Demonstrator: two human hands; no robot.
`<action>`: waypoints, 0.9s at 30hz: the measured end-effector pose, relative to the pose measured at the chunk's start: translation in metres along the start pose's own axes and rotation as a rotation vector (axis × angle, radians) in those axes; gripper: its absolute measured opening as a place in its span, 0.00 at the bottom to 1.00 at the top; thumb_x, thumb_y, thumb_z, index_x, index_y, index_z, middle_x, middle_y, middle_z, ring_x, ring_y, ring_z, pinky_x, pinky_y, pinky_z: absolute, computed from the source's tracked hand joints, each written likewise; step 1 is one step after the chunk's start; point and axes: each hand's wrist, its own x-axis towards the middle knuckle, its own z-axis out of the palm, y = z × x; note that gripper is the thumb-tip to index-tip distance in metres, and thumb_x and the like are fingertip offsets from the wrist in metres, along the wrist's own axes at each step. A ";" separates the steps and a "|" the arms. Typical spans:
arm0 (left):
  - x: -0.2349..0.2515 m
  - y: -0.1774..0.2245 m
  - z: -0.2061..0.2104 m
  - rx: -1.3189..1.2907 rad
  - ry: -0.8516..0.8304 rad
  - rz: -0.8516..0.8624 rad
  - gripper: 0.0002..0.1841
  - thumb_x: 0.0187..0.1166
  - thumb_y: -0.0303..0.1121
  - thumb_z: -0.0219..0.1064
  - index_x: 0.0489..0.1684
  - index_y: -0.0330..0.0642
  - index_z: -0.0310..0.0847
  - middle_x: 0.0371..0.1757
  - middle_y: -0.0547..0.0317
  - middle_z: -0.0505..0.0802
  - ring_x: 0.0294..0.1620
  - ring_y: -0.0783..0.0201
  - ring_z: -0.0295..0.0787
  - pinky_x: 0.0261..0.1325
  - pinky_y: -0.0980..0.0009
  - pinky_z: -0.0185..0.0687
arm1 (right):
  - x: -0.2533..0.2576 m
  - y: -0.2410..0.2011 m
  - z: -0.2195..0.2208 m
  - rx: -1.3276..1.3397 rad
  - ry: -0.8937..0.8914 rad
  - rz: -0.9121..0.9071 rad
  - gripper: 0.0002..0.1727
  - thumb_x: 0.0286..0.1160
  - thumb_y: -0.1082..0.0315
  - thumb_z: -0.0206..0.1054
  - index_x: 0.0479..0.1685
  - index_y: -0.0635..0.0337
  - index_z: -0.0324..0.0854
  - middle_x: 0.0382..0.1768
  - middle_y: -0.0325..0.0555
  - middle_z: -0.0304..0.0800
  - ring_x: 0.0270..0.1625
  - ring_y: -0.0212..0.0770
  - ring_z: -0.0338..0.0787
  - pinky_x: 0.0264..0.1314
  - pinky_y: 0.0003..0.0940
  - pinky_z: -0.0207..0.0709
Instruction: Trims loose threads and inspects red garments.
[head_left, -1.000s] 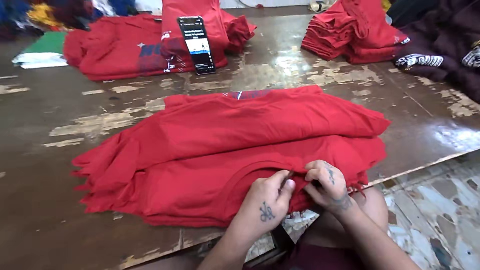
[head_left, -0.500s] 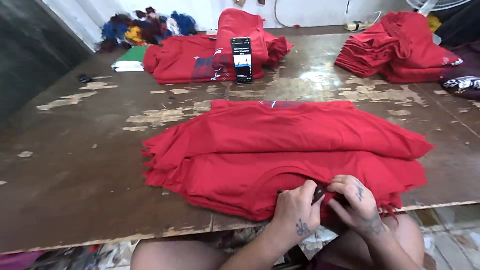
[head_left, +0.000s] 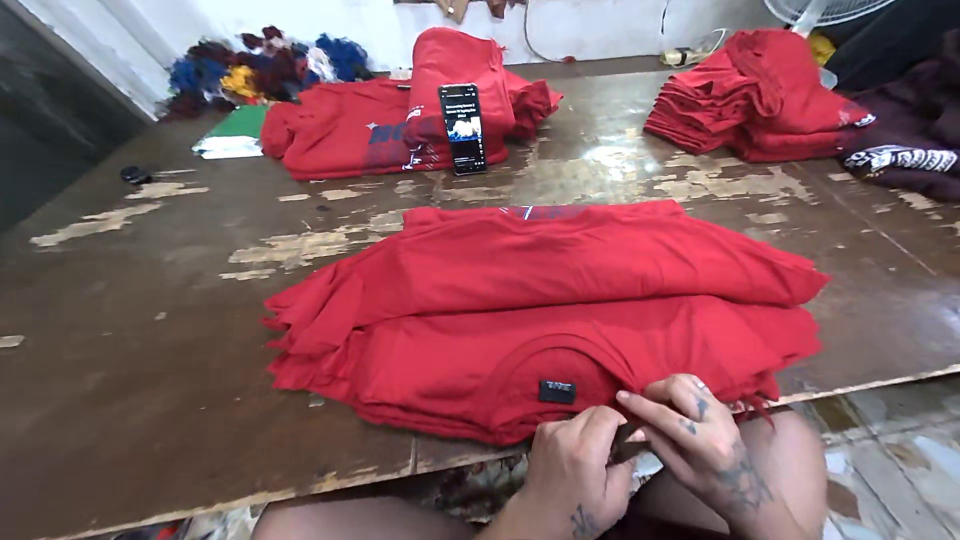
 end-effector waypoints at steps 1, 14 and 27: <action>-0.003 0.002 0.000 -0.025 -0.032 0.036 0.10 0.79 0.39 0.66 0.31 0.44 0.84 0.24 0.65 0.87 0.20 0.73 0.82 0.20 0.75 0.77 | -0.005 -0.002 0.001 0.033 0.029 -0.001 0.12 0.83 0.57 0.64 0.59 0.40 0.87 0.41 0.39 0.85 0.49 0.34 0.86 0.57 0.31 0.80; 0.025 -0.008 -0.044 0.116 -0.248 0.055 0.19 0.83 0.42 0.58 0.61 0.44 0.88 0.42 0.53 0.92 0.39 0.58 0.91 0.36 0.61 0.86 | -0.031 -0.004 -0.012 0.142 0.204 0.056 0.08 0.85 0.62 0.64 0.53 0.54 0.82 0.59 0.44 0.84 0.66 0.39 0.88 0.71 0.36 0.84; 0.022 -0.007 -0.028 0.190 -0.245 0.219 0.17 0.78 0.34 0.61 0.59 0.50 0.92 0.37 0.60 0.93 0.33 0.62 0.91 0.30 0.66 0.85 | -0.029 -0.016 -0.004 0.084 0.231 0.027 0.05 0.83 0.58 0.66 0.51 0.43 0.81 0.58 0.32 0.79 0.72 0.31 0.79 0.76 0.29 0.76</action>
